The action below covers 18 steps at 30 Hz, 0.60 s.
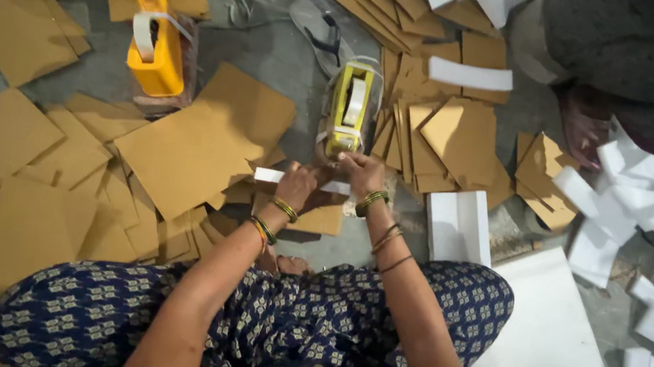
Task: The person sits on the floor and assembles small cardboard boxes by folding the flaps and securing them with adhesive tape. They repeatedly pick up flat cardboard pieces, fold them into box shapes, and use a tape dispenser to seal the edges.
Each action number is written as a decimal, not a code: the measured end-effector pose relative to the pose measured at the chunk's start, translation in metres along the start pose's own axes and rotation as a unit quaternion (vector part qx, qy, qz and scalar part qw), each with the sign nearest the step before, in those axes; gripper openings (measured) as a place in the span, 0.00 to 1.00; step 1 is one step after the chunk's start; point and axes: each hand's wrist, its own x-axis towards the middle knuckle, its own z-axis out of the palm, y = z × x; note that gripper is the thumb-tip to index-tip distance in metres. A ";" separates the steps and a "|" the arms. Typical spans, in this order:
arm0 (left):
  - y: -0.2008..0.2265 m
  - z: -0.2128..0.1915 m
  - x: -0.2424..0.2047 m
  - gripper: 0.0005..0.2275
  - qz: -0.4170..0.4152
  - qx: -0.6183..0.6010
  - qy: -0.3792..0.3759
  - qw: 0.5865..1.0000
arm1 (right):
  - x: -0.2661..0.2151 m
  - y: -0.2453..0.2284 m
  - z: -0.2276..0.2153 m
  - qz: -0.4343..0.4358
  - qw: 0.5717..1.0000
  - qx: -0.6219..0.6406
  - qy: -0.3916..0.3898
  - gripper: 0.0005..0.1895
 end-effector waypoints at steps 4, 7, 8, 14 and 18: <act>0.001 -0.020 0.003 0.09 0.025 -0.051 -0.040 0.998 | 0.030 0.031 0.008 0.041 0.998 -0.050 -0.002 0.14; 0.011 -0.042 -0.009 0.16 0.031 -0.099 -0.111 0.988 | 0.029 0.076 0.004 0.105 0.989 -0.089 -0.056 0.14; 0.017 -0.047 -0.018 0.21 0.019 -0.115 -0.117 0.986 | 0.028 0.088 0.003 0.134 0.976 -0.130 -0.109 0.14; 0.022 -0.047 -0.016 0.31 0.084 -0.129 -0.069 0.986 | 0.003 0.145 0.005 0.164 0.919 -0.237 -0.270 0.15; 0.031 -0.079 0.007 0.28 0.066 -0.090 -0.238 0.965 | 0.010 0.131 -0.002 0.102 0.931 -0.266 -0.227 0.16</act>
